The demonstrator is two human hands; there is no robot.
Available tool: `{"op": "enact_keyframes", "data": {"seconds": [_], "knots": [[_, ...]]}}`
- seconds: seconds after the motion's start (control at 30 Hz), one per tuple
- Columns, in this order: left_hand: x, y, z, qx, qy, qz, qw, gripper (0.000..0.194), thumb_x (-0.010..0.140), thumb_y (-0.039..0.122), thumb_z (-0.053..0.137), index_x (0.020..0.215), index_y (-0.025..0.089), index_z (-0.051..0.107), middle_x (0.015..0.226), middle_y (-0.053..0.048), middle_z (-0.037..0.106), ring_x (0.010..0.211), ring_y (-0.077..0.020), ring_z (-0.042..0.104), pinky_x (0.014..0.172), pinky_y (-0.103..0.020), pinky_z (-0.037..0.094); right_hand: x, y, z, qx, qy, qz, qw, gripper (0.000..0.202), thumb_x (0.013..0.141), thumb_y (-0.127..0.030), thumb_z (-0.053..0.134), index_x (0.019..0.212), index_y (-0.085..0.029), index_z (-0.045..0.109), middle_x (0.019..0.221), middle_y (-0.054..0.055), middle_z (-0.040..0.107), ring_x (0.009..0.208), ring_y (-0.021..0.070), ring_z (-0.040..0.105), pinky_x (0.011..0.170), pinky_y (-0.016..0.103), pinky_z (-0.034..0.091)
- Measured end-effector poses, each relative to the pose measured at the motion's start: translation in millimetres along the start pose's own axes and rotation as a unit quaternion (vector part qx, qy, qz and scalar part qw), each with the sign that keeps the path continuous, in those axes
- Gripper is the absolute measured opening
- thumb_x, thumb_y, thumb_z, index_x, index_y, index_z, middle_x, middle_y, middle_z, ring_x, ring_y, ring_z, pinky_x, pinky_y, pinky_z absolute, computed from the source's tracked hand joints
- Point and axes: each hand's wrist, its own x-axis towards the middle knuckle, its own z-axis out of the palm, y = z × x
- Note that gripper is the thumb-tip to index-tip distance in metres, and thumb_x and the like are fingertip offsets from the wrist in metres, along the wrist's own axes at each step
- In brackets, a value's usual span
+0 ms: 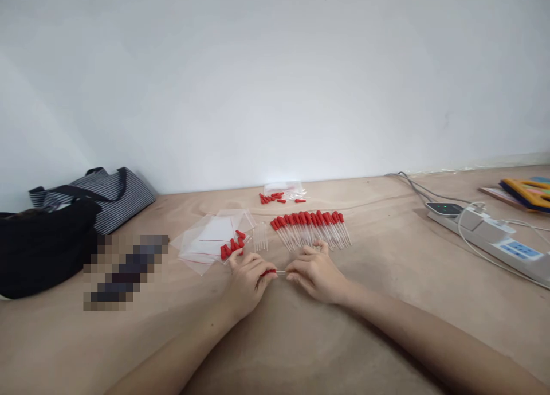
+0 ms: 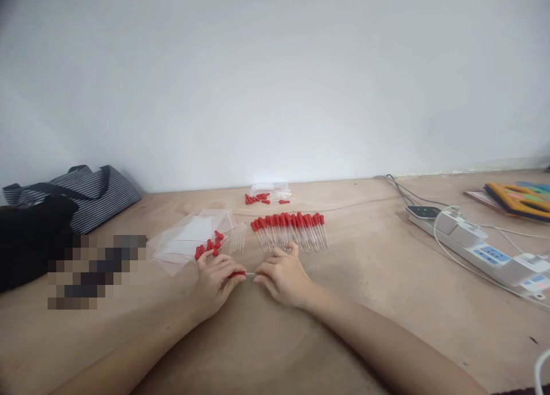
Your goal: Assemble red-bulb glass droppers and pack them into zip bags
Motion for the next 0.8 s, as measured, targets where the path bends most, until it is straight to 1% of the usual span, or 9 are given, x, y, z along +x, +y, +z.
{"op": "enact_keyframes", "data": {"seconds": [0.13,0.2,0.23,0.3,0.37,0.43,0.5,0.63,0.8], "knots": [[-1,-7,-2.6,0.002,-0.015,0.011,1.0,0.012,0.081,0.03,0.051,0.076,0.026,0.061,0.072,0.003,0.067,0.077,-0.0171,0.056,0.094,-0.047,0.012,-2,4,0,-0.053,0.004,-0.04,0.998,0.018,0.082,-0.028,0.047,0.077,-0.022,0.062,0.072,0.002,0.062,0.08,0.0155,0.044,0.078,0.038,0.015],[-1,-10,-4.8,0.008,-0.008,-0.003,1.0,0.011,0.08,0.033,0.052,0.084,0.027,0.06,0.08,0.002,0.067,0.083,-0.0189,0.055,0.094,-0.047,0.012,-1,7,0,-0.062,0.006,-0.042,0.997,0.017,0.081,-0.025,0.047,0.075,-0.02,0.062,0.071,0.002,0.061,0.079,0.0158,0.044,0.076,0.037,0.016],[-1,-12,-6.5,0.015,0.003,-0.019,1.0,0.017,0.078,0.035,0.054,0.092,0.027,0.059,0.087,0.0,0.066,0.088,-0.0206,0.054,0.094,-0.047,0.013,1,9,0,-0.062,0.011,-0.028,0.998,0.017,0.08,-0.024,0.047,0.074,-0.02,0.062,0.07,0.003,0.061,0.078,0.016,0.044,0.075,0.036,0.017],[0,-18,-11.1,0.034,0.032,-0.062,0.997,0.037,0.075,0.039,0.057,0.109,0.026,0.051,0.103,-0.005,0.061,0.098,-0.0242,0.05,0.092,-0.047,0.016,7,15,-1,-0.053,0.038,0.039,0.997,0.018,0.08,-0.024,0.046,0.074,-0.02,0.063,0.071,0.003,0.062,0.078,0.0165,0.044,0.072,0.035,0.018],[1,-26,-16.3,0.06,0.054,-0.105,0.991,0.046,0.072,0.04,0.059,0.114,0.026,0.047,0.11,-0.007,0.057,0.102,-0.026,0.048,0.091,-0.047,0.018,17,25,-2,-0.046,0.083,0.139,0.986,0.019,0.08,-0.026,0.045,0.075,-0.021,0.063,0.071,0.003,0.063,0.079,0.0176,0.045,0.071,0.034,0.018],[2,-34,-20.8,0.089,0.064,-0.137,0.984,0.04,0.072,0.036,0.06,0.11,0.026,0.05,0.109,-0.007,0.058,0.102,-0.0257,0.048,0.091,-0.046,0.019,30,34,0,-0.054,0.118,0.229,0.965,0.02,0.079,-0.027,0.045,0.078,-0.022,0.064,0.069,0.003,0.064,0.079,0.0188,0.047,0.072,0.034,0.019],[3,-41,-24.0,0.115,0.065,-0.161,0.978,0.033,0.072,0.031,0.06,0.104,0.026,0.053,0.107,-0.006,0.058,0.102,-0.0251,0.048,0.091,-0.047,0.018,43,41,3,-0.073,0.128,0.288,0.946,0.02,0.078,-0.028,0.045,0.081,-0.021,0.063,0.069,0.004,0.064,0.08,0.0197,0.048,0.073,0.034,0.019],[2,-50,-27.4,0.14,0.046,-0.195,0.97,0.028,0.071,0.029,0.06,0.098,0.026,0.056,0.106,-0.005,0.059,0.102,-0.0256,0.047,0.09,-0.047,0.02,59,47,13,-0.114,0.123,0.339,0.926,0.021,0.077,-0.027,0.045,0.086,-0.018,0.061,0.074,0.007,0.064,0.082,0.0213,0.05,0.075,0.035,0.02],[1,-59,-30.8,0.122,-0.012,-0.215,0.969,0.028,0.069,0.034,0.061,0.096,0.028,0.058,0.106,-0.004,0.058,0.103,-0.0267,0.045,0.086,-0.046,0.025,61,48,20,-0.133,0.107,0.335,0.927,0.02,0.078,-0.028,0.044,0.082,-0.017,0.06,0.075,0.008,0.064,0.083,0.0216,0.051,0.077,0.036,0.019]]}}
